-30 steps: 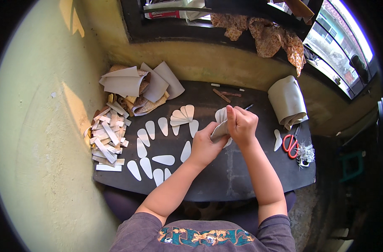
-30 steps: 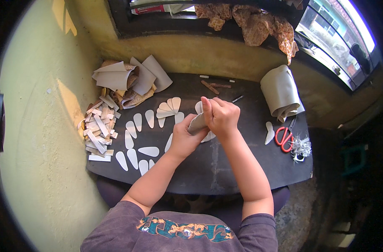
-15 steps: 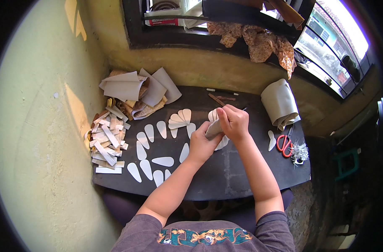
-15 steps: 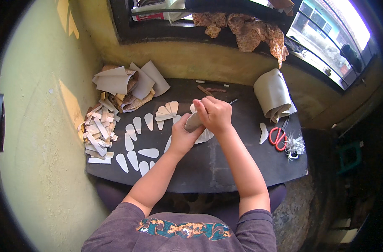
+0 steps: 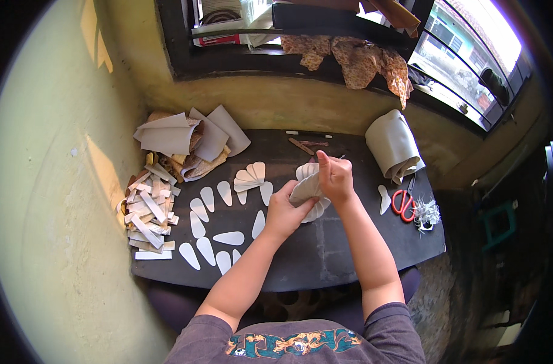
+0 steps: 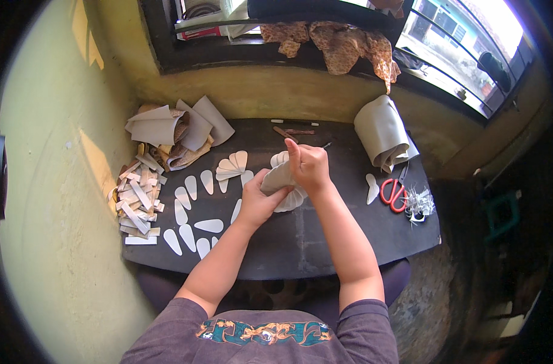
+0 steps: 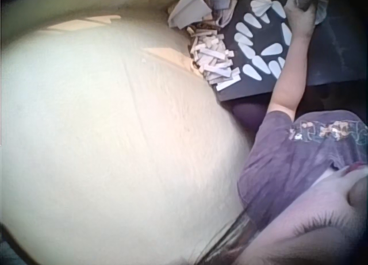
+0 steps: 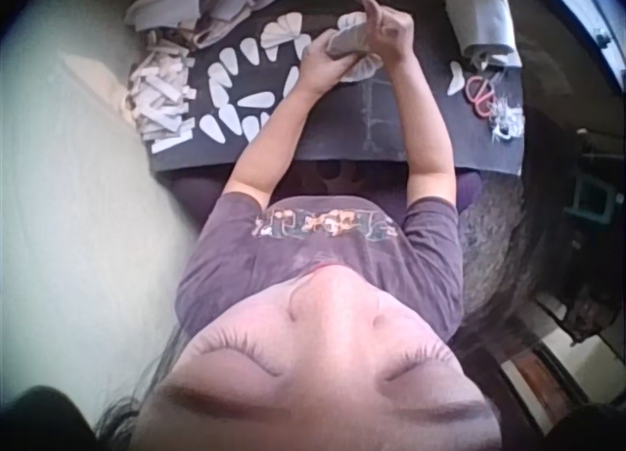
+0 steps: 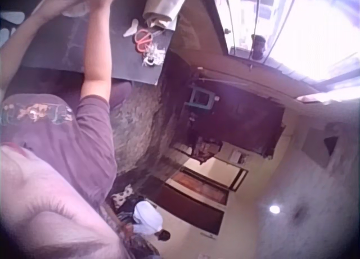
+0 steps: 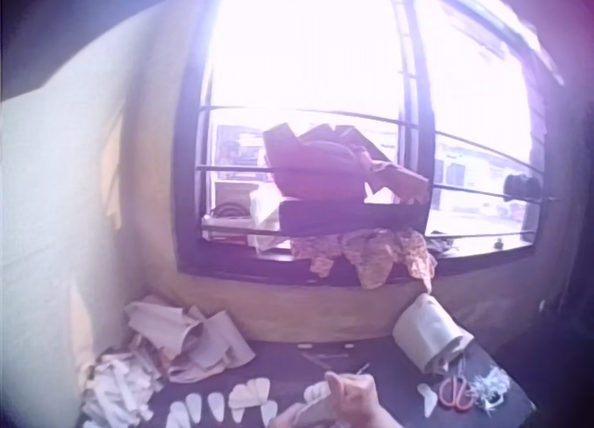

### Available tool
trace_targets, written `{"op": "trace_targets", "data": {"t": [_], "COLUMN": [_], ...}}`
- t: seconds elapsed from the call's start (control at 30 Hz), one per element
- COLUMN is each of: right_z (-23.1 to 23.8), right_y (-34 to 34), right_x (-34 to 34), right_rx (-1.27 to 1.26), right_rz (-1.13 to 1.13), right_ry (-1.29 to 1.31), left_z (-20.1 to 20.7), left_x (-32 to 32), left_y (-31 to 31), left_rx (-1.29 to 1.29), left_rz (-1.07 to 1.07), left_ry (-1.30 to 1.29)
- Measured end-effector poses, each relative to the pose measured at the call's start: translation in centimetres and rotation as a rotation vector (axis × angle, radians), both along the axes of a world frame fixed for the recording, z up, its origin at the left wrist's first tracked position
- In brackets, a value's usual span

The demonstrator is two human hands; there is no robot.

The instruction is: The person assembles white, petal-shaped paper cutouts into a fan-like structure by hand. They pick up individual cutouts from the table, align them, and press them together to form a layered, circular shape.

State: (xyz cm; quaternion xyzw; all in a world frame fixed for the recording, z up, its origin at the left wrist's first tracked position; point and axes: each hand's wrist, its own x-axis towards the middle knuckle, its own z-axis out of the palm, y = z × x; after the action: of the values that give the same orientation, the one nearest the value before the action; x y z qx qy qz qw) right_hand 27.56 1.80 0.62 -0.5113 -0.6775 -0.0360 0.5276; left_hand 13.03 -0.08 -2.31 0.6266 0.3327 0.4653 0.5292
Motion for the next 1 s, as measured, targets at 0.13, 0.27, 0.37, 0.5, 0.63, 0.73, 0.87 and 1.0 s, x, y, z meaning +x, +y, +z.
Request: {"op": "trace_targets", "data": {"t": [0.13,0.27,0.37,0.5,0.63,0.73,0.87,1.0], "right_z": [-0.2,0.4,1.3,2.3,2.5,2.2,0.8,0.7], "right_y": [0.3,-0.4,-0.8,-0.1,-0.3,-0.4,0.5,0.7], "right_x": [-0.4,-0.4,-0.4,-1.3,-1.7,-2.2,-1.8,-1.9], "right_rx": [0.072,-0.015,-0.041,0.191,0.124,0.068,0.092,0.087], "right_rz": [-0.013,-0.071,-0.089,-0.104,-0.003,0.040,0.071,0.105], "right_ry": [0.025,-0.074,-0.104,-0.110,-0.288,-0.366,-0.305,-0.285], "left_z": [0.0,-0.2,0.4,0.0,0.2,0.6,0.6,1.0], "left_x": [0.1,-0.2,-0.4,-0.4,-0.1,-0.1,0.3,0.1], "left_y": [0.0,0.4,0.4,0.7,0.3,-0.1,-0.2,-0.4], "left_rx": [-0.006,0.004,0.005,0.025,0.088,0.021,-0.057,-0.046], "left_rz": [0.002,0.004,0.058,0.048,0.055,0.019,0.002,0.029], "left_ry": [0.022,0.046,0.034,0.059,0.097,0.045,0.043,0.074]}}
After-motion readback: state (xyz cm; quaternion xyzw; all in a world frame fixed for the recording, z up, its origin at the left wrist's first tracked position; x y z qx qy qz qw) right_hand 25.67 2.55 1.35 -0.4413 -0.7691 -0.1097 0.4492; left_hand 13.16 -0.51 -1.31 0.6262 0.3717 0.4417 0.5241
